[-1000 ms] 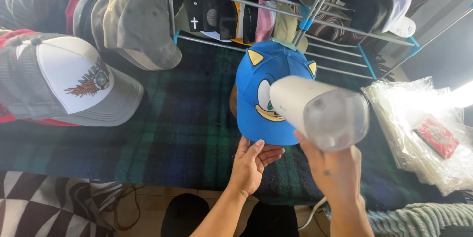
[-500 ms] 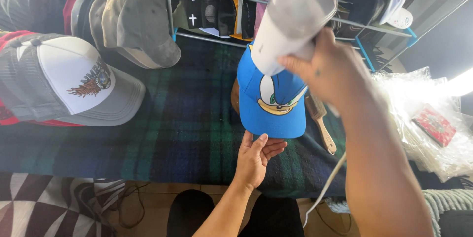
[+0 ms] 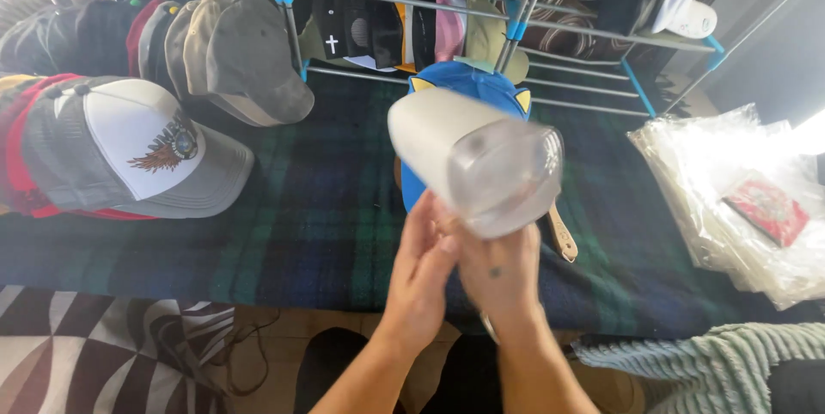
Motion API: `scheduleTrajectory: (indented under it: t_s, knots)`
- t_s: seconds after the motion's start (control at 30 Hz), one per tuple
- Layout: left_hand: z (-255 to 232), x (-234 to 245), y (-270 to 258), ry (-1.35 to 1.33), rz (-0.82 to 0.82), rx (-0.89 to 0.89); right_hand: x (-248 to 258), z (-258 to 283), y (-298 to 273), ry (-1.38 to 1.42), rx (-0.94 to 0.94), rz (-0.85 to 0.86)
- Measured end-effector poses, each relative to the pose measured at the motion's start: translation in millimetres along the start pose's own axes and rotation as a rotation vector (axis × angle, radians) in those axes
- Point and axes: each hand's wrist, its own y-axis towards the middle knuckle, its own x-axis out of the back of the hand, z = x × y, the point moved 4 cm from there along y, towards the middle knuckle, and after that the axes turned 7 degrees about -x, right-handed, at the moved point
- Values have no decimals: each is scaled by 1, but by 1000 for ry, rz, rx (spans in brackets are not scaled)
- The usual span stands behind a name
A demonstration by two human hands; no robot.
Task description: Using a hair dryer and a brush to clean and shape a blue Sonic the Hedgehog themed cap before placing it on a hat block.
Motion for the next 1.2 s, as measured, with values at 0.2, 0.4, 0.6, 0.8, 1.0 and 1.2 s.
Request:
scheduleTrajectory:
  t_s: [0.2,0.4,0.6,0.8,1.0,1.2]
  knots:
    - [-40,21,12,134,-292,306,-31,41,-52,239,374,242]
    - [-46,67,10,693,-455,295,6,6,-3,84,416,230]
    - [-68,83,34,1292,-101,-119,8,-145,118,901,-554,-249]
    - [-56,88,46,1824,435,-422,-35,-145,119,1021,-431,132]
    - [-47,113,60,1909,670,-726,-46,-143,123,1061,-333,220]
    - [-59,111,82,1777,794,-794,-44,-147,117,945,-317,170]
